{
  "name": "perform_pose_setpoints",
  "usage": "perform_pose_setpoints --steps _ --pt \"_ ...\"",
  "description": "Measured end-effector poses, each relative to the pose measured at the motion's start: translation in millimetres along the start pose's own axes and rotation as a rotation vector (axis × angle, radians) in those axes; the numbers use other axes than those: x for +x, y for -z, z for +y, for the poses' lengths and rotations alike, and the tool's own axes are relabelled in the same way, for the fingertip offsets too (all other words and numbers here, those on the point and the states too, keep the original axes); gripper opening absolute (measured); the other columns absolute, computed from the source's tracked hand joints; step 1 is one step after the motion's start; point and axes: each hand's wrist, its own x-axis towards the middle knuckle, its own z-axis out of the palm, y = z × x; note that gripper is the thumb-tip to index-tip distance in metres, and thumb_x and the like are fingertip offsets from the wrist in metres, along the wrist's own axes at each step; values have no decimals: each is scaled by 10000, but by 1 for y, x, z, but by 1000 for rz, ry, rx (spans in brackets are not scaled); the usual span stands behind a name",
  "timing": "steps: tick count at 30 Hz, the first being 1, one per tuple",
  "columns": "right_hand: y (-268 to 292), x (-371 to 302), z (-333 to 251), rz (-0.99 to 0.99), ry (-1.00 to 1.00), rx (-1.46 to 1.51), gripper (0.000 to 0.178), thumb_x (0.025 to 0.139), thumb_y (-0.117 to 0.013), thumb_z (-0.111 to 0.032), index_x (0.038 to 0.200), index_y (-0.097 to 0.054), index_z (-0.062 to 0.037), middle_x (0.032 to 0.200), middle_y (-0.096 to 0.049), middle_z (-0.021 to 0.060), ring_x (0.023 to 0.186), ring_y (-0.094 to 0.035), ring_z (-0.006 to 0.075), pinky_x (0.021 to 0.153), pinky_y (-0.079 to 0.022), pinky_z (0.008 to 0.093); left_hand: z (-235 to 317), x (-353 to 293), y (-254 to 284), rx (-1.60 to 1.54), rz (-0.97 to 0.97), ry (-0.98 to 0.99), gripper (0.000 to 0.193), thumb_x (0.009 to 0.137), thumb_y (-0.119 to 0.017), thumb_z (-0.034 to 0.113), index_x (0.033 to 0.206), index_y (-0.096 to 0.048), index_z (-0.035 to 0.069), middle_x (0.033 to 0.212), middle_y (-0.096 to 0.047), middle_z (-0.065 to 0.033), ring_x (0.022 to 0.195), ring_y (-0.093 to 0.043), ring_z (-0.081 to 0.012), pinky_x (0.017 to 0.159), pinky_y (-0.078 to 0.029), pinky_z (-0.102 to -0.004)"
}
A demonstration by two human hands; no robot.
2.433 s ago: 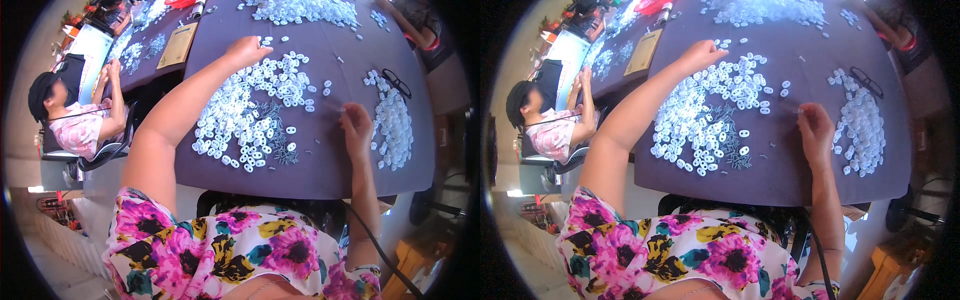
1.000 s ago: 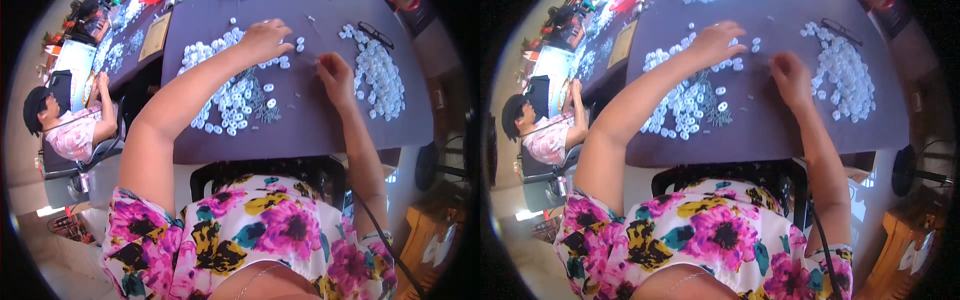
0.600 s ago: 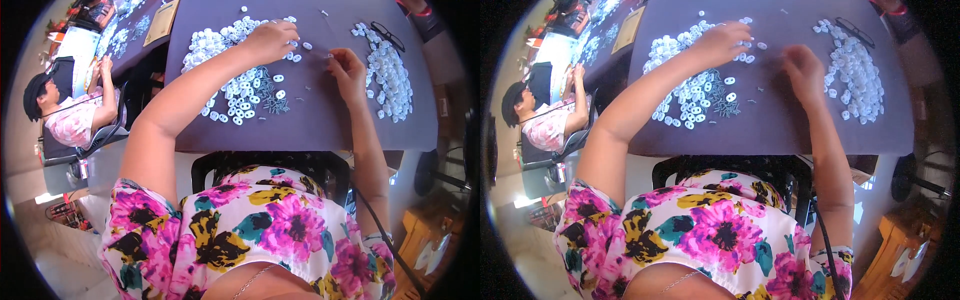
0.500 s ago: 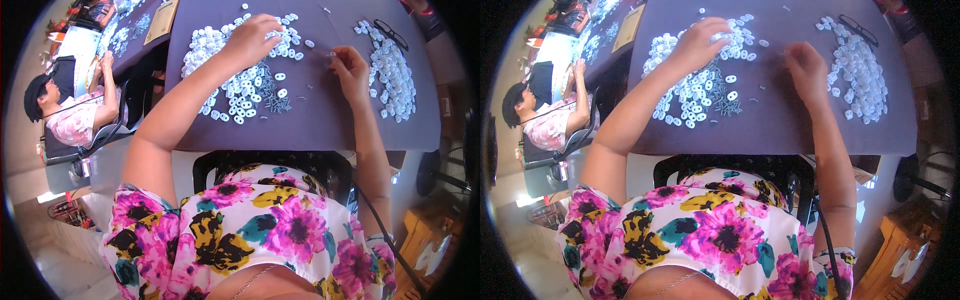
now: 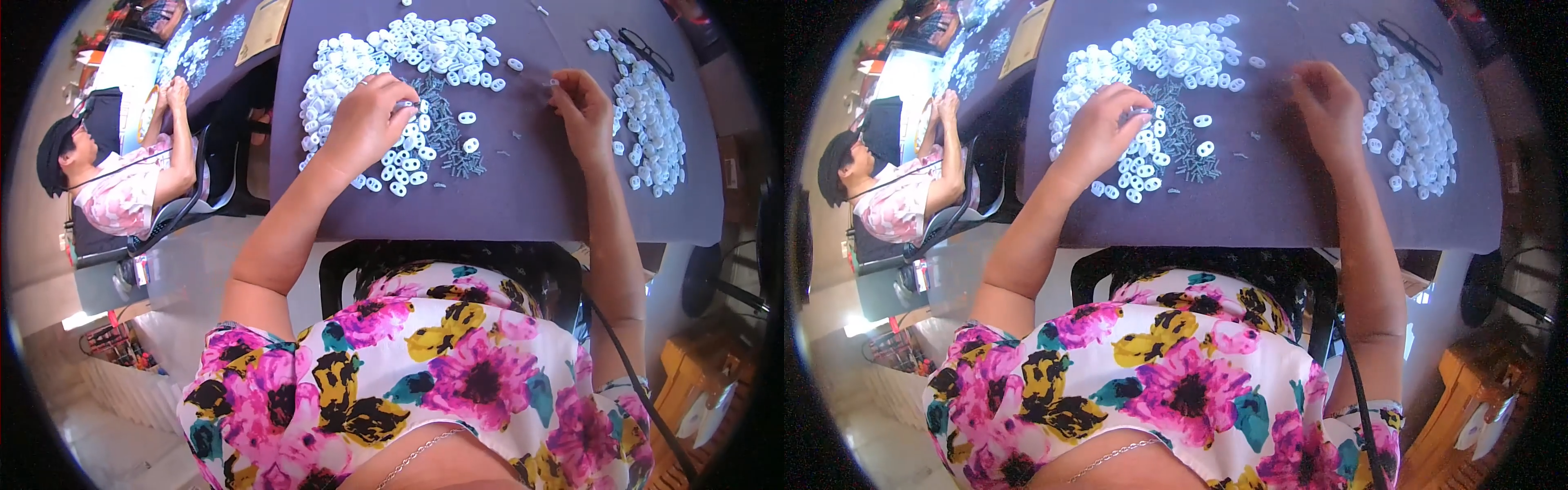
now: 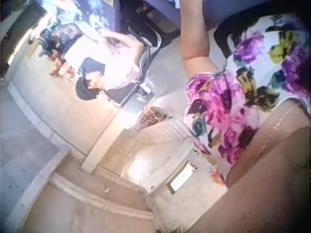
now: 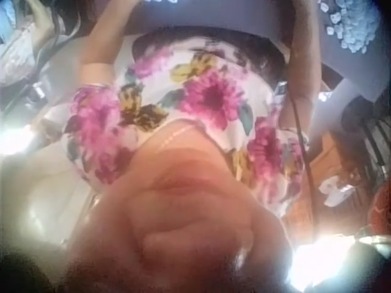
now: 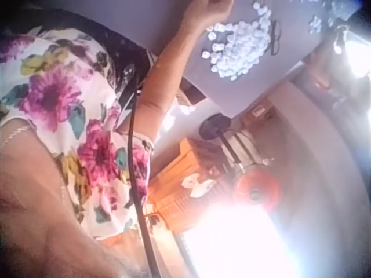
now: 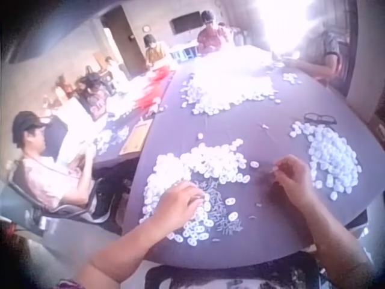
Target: The person assembles plastic cord locks by hand, inserting small components into the toggle pieces and pressing the parts together.
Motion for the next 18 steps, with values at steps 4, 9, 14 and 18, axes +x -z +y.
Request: perform_pose_setpoints --steps 4,9,14,18 --pt "1 1 6 -18 20 -43 136 885 -572 -36 1019 -591 -19 844 -602 1 725 -564 65 638 -454 202 6 3 2 27 -60 3 161 789 -664 101 939 -639 47 913 -611 -88 887 -586 -278 763 -477 -355" --pt "0 0 3 -8 43 -64 132 885 -571 -38 1014 -587 -14 836 -598 2 719 -560 63 637 -454 202 3 12 -2 113 -136 -61 164 781 -675 126 924 -637 55 865 -580 -78 860 -566 -272 758 -469 -373" --pt "1 0 4 6 57 -16 149 858 -606 -91 963 -604 15 829 -633 54 776 -587 112 723 -469 270 -2 16 -1 124 -120 -83 132 795 -670 138 897 -651 56 832 -601 -69 818 -580 -263 724 -474 -362" --pt "3 -3 -1 -5 20 -36 138 858 -605 -87 949 -597 16 843 -631 49 785 -580 105 724 -469 267 6 17 0 -198 -28 197 91 843 -637 134 859 -659 46 829 -657 -46 744 -623 -171 648 -479 -303"
